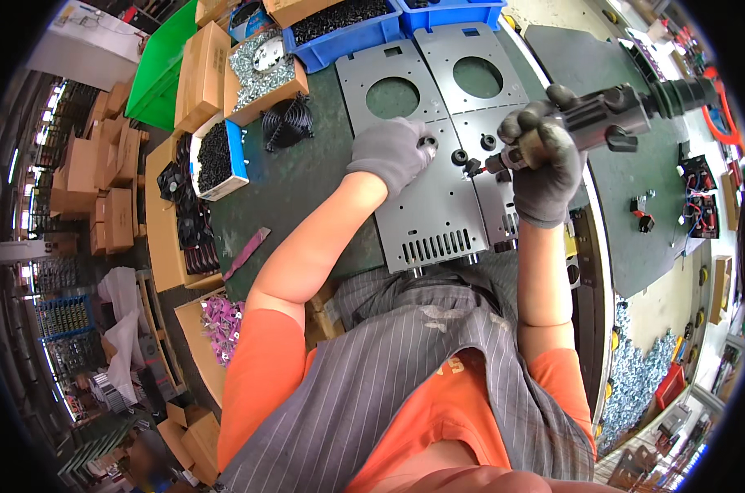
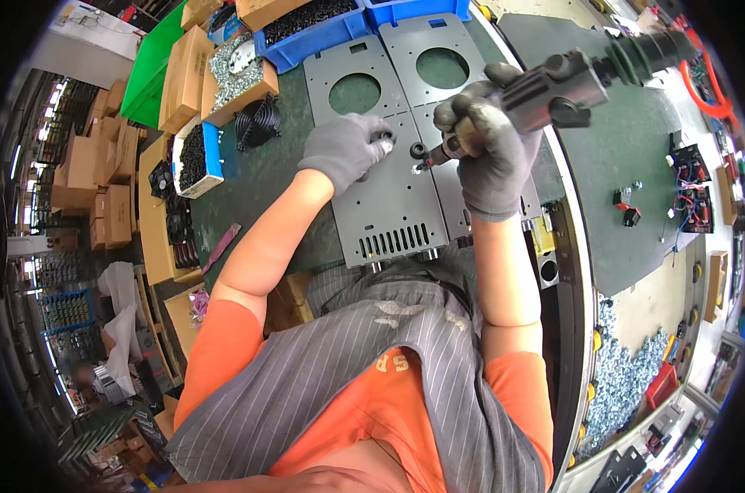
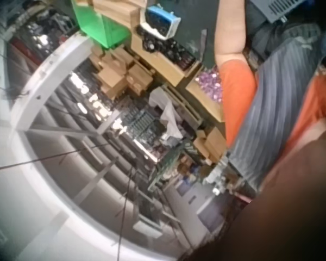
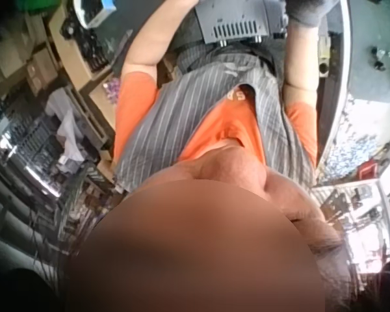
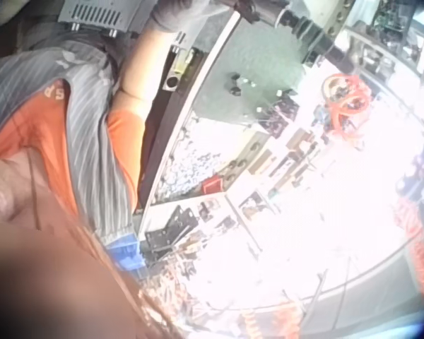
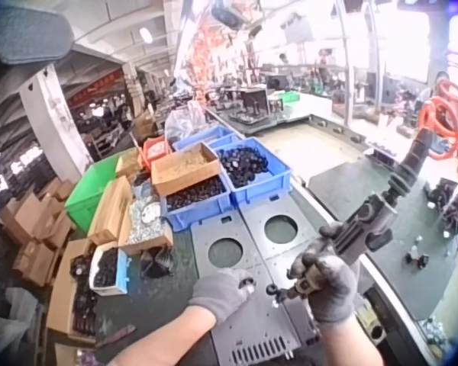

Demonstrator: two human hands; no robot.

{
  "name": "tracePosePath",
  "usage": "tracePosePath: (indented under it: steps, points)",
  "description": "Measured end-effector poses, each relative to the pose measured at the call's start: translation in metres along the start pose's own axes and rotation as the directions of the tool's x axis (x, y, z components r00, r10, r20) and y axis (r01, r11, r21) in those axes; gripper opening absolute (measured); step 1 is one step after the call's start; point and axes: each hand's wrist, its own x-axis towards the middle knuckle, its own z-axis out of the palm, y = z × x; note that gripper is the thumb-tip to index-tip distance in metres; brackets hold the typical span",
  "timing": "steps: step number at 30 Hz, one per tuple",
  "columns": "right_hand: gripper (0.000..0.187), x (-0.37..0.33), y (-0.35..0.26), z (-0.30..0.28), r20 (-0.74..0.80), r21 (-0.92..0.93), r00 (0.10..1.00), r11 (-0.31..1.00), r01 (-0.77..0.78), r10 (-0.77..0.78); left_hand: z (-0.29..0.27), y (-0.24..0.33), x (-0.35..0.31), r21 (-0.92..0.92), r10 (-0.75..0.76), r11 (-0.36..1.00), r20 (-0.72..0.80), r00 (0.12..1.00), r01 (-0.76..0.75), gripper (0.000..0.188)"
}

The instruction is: The recorder is assembling metal casings for solar inverters, attaching fans and screw-on components using an electric screwdriver.

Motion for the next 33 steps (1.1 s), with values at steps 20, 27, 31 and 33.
tracePosePath:
  steps: [20, 27, 31, 33]
  points:
    - [0.03, 0.067, 0.082, 0.023, 0.176, -0.475, 0.975, 0.879, -0.038, 0.137, 0.012, -0.016, 0.031, -0.152, 0.132, 0.979, -0.045, 0.99, -0.137, 0.032]
    - [0.032, 0.067, 0.079, 0.023, 0.198, -0.421, 0.955, 0.899, -0.119, 0.219, -0.006, -0.048, 0.005, -0.996, 0.092, 0.052, 0.072, 0.993, 0.068, 0.037]
    - [0.036, 0.07, 0.076, 0.021, 0.2, -0.45, 0.953, 0.886, -0.116, 0.227, 0.0, -0.048, -0.015, -0.98, 0.014, -0.088, 0.178, 0.984, 0.179, 0.029]
    - [0.04, 0.072, 0.075, 0.023, 0.266, -0.39, 0.942, 0.917, -0.089, 0.205, 0.01, -0.053, -0.022, -0.96, 0.106, -0.204, 0.172, 0.979, 0.19, 0.028]
